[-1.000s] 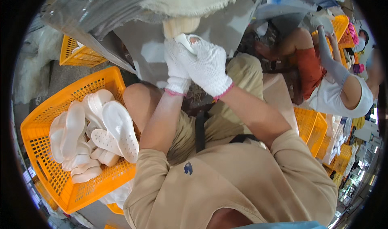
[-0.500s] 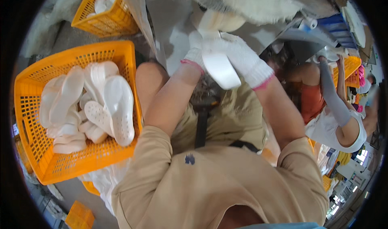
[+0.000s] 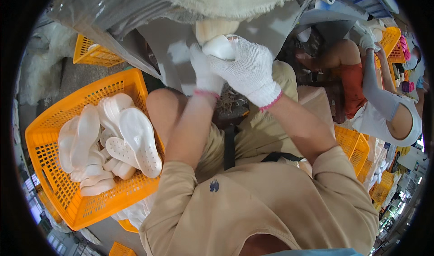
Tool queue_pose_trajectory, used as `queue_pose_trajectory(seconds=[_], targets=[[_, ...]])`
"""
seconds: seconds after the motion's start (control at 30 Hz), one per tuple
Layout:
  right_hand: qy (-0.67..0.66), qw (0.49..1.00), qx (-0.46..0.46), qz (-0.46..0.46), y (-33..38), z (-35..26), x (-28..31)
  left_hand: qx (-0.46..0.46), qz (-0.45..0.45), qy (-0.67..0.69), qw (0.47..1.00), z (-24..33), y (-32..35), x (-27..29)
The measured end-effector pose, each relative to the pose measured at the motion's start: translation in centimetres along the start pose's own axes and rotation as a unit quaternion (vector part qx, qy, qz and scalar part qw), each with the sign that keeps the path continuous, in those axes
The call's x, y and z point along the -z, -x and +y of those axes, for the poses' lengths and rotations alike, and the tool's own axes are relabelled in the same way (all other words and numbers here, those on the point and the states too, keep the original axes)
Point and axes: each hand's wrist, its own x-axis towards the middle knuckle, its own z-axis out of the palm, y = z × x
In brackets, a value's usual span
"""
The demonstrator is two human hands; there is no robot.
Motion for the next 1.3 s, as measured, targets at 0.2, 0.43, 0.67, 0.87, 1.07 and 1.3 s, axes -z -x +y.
queue_pose_trajectory(seconds=[0.2, 0.43, 0.67, 0.87, 1.07, 1.3], targets=[[-0.063, 0.987, 0.008, -0.147, -0.3, -3.1, 5.4, -0.053, -0.005, -0.129, 0.990, -4.0, 1.2, 3.0], [0.047, 0.983, 0.037, -0.174, 2.7, -4.7, 6.8, 0.119, -0.016, 0.100, 0.988, -2.1, -3.8, 4.3], [0.132, 0.957, -0.010, -0.258, 9.2, -2.7, 9.3, 0.244, 0.001, 0.172, 0.954, -3.6, 1.1, 2.5], [-0.441, 0.805, -0.329, -0.224, 15.5, 3.3, 12.9, 0.028, -0.009, 0.052, 0.998, -4.0, 4.7, 0.0], [-0.584, 0.714, -0.372, -0.105, 6.3, -0.1, 9.4, -0.015, 0.011, 0.040, 0.999, -1.2, 1.9, -1.2], [-0.605, 0.690, -0.386, -0.092, 8.7, -1.0, 10.0, 0.001, -0.009, -0.241, 0.970, -1.7, 3.7, -0.9]])
